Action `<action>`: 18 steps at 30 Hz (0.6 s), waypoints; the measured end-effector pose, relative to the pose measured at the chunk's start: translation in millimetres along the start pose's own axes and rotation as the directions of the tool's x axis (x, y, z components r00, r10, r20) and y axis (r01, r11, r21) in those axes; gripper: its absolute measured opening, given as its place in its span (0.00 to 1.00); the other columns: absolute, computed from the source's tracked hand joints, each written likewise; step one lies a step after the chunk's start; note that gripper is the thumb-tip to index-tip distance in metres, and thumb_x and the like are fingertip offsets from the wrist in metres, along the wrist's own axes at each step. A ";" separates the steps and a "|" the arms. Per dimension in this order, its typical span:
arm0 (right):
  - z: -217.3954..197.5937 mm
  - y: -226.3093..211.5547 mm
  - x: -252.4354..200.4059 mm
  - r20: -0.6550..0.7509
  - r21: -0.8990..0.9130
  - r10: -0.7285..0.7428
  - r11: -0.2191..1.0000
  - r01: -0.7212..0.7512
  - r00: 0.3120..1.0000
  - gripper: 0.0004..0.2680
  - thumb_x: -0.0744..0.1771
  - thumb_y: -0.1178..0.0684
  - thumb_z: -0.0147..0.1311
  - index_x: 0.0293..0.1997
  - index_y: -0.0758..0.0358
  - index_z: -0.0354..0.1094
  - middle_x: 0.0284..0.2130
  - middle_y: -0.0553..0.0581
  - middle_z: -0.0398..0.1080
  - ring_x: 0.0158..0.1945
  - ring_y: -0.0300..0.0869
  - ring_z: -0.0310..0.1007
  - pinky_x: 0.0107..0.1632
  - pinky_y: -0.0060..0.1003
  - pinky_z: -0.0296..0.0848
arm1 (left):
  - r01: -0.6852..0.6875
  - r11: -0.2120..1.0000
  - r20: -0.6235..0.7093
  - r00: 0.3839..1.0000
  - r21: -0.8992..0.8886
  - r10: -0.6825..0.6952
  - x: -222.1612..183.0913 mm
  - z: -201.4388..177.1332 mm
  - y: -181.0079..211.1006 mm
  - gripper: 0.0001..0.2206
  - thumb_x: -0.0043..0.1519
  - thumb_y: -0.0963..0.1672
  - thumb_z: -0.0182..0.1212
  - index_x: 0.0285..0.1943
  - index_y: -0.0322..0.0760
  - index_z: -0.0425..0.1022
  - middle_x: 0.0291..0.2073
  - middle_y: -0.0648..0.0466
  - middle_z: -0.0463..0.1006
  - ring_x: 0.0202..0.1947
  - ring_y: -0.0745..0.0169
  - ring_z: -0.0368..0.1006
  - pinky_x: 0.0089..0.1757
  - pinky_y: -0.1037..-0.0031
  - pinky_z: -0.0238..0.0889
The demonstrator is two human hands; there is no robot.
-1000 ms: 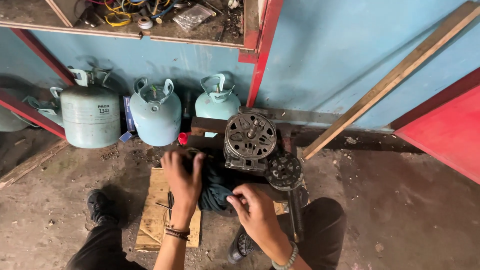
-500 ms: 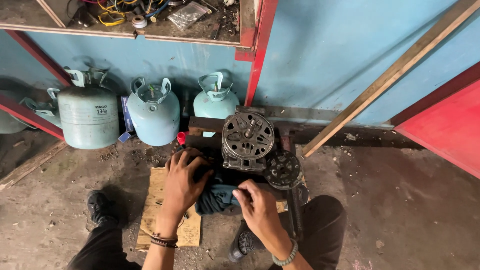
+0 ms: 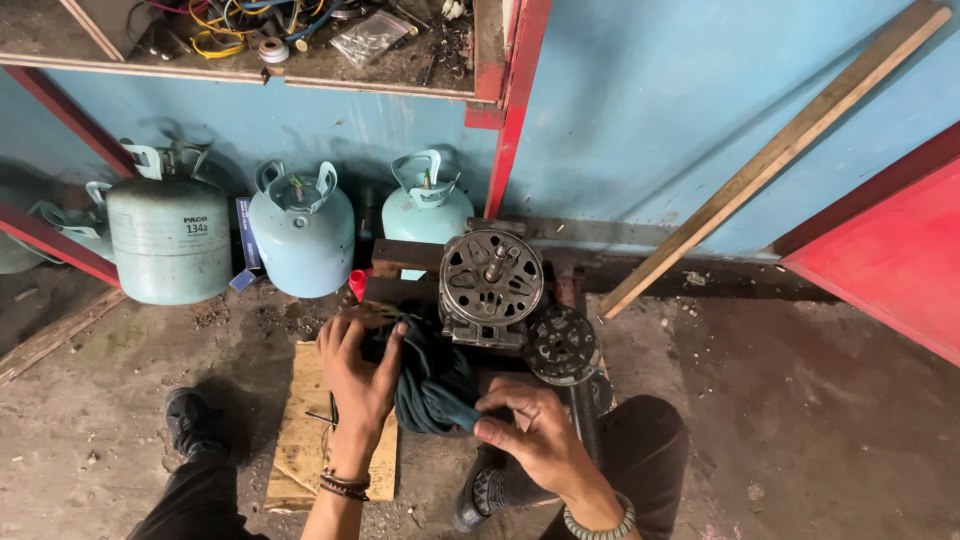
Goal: Disassembling and cleaning the internal components of a motor assembly
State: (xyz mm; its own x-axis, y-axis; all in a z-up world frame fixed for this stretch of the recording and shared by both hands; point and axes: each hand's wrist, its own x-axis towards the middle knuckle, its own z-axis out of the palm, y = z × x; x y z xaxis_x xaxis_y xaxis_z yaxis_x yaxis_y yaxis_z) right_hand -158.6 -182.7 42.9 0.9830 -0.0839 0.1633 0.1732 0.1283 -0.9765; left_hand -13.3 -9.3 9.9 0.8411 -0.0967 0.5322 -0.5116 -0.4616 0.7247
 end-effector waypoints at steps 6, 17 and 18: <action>8.5 5.7 3.1 -0.214 0.155 -0.024 0.986 0.058 0.977 0.07 0.63 0.51 0.65 0.36 0.63 0.78 0.28 0.53 0.73 0.27 0.35 0.63 0.28 0.29 0.57 | 0.058 0.998 0.101 0.993 0.003 -0.058 -4.4 7.6 -1.0 0.16 0.62 0.53 0.58 0.46 0.39 0.77 0.50 0.50 0.76 0.54 0.52 0.66 0.55 0.59 0.58; 25.1 9.3 -1.5 -0.231 0.486 -0.088 0.852 0.193 0.969 0.08 0.65 0.55 0.65 0.44 0.66 0.78 0.54 0.60 0.67 0.52 0.47 0.67 0.57 0.46 0.65 | -0.222 0.975 0.215 0.952 -0.011 0.219 -34.9 5.4 -25.0 0.37 0.61 0.67 0.28 0.62 0.50 0.72 0.63 0.47 0.67 0.67 0.48 0.57 0.67 0.42 0.42; 27.2 6.9 -1.5 -0.216 0.470 -0.119 0.857 0.210 0.969 0.09 0.66 0.52 0.65 0.47 0.63 0.79 0.54 0.58 0.68 0.54 0.49 0.67 0.61 0.51 0.65 | -0.295 0.956 0.178 0.940 -0.013 0.292 -38.6 7.2 -30.9 0.38 0.62 0.68 0.20 0.60 0.54 0.73 0.64 0.48 0.67 0.70 0.50 0.57 0.71 0.41 0.36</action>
State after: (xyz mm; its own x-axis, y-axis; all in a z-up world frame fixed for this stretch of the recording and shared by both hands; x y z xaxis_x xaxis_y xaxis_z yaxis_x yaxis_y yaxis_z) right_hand -157.2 -154.8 39.8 0.9191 -0.3096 0.2439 0.3831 0.5569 -0.7369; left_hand -28.7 2.3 -36.2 0.6721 -0.3827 0.6339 -0.7389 -0.4010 0.5414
